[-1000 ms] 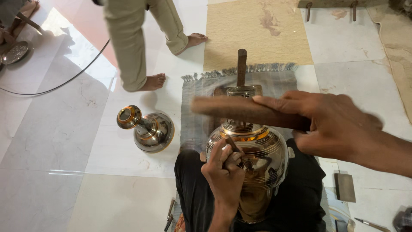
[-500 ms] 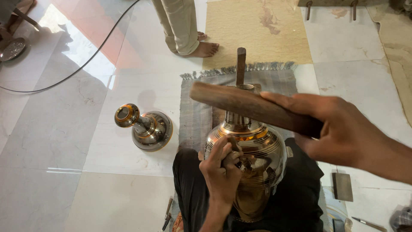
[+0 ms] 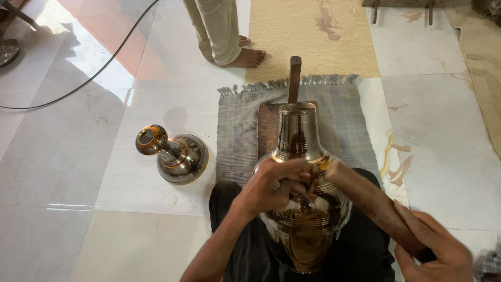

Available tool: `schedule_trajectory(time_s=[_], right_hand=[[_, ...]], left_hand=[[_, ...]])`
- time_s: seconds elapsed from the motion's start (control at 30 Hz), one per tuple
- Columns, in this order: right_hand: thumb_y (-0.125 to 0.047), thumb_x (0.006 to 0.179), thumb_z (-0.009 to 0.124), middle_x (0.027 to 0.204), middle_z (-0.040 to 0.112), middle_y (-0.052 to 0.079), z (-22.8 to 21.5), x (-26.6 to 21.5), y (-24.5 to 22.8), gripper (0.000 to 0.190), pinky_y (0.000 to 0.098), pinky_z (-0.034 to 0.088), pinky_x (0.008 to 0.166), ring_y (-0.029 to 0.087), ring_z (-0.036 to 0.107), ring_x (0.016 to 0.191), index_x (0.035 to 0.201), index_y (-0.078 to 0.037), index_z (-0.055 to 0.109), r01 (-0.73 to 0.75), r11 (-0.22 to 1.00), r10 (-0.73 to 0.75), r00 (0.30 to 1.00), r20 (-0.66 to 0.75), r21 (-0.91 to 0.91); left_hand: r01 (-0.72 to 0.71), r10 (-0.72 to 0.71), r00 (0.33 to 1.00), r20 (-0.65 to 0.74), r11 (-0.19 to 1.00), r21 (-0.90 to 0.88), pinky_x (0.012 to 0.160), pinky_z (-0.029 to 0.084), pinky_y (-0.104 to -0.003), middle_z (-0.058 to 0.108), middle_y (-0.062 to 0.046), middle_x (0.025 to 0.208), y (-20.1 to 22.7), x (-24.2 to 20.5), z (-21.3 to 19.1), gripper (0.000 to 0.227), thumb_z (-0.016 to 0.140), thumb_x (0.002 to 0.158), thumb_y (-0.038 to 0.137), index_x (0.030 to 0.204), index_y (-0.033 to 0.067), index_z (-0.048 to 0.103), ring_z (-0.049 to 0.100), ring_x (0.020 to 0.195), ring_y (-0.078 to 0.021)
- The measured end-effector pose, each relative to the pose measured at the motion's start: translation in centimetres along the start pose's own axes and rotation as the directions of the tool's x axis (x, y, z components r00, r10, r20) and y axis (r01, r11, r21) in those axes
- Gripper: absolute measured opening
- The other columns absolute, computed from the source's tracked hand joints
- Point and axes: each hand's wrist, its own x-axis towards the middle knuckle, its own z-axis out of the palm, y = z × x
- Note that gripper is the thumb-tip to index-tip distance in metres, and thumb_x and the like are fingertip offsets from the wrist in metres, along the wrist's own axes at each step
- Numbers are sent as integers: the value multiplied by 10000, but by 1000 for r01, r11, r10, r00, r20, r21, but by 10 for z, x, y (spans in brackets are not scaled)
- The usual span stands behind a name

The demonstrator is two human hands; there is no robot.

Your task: The person sits on the floor and uses a wooden mallet to hammer a metal vessel placed on a wooden block. They repeatedly strike the vessel's surface to shape or emboss it while holding it steady with the other hand.

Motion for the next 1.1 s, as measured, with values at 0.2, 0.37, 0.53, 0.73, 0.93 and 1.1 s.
schedule_trajectory(time_s=[0.2,0.37,0.53,0.73,0.93,1.1], right_hand=[[83,649,727,1270,694,199,32,-22,29,787,437,475,1088,293,646,1238,1415,-49,602,-21,998,23,999,-37,52],[47,686,713,1203,741,164,26,-27,48,721,387,543,1035,236,715,1155,1393,-65,631,14,991,-4,997,-72,131],[29,758,691,1203,762,125,9,-19,21,683,310,667,895,165,784,998,1428,-102,658,16,1000,-17,998,-65,-2],[65,678,739,1249,752,111,-38,48,-36,761,304,648,827,177,752,1001,1404,-149,663,96,984,-84,993,82,-150],[57,665,693,1130,732,54,-56,107,-108,828,306,601,688,146,737,866,1433,-249,645,188,981,-166,943,289,-49],[-76,828,679,1144,683,-82,-52,149,-187,907,277,570,506,148,591,535,1558,-505,355,196,669,269,835,480,-717]], left_hand=[[-182,172,971,169,982,47,867,675,-394,784,-125,1090,-14,19,-13,515,802,743,-66,1224,78,689,798,962,-230],[-199,178,941,288,979,44,924,673,-397,790,-109,1116,-24,26,-18,584,785,735,-78,1282,102,688,803,984,-227],[-178,152,956,251,981,82,899,684,-396,796,-109,1101,-25,20,-15,569,704,733,-142,1246,103,703,813,975,-241],[-35,34,999,21,999,25,818,701,-340,794,-133,1075,-10,-1,-6,453,588,813,-181,1186,45,709,817,942,-246],[31,-26,939,-343,1000,7,651,686,-275,802,-143,932,16,-20,15,402,543,892,-168,1243,-20,673,816,778,-211],[84,-131,714,-688,991,-101,677,687,-260,796,-123,891,36,-31,49,369,577,881,-158,1221,-49,672,810,801,-182]])
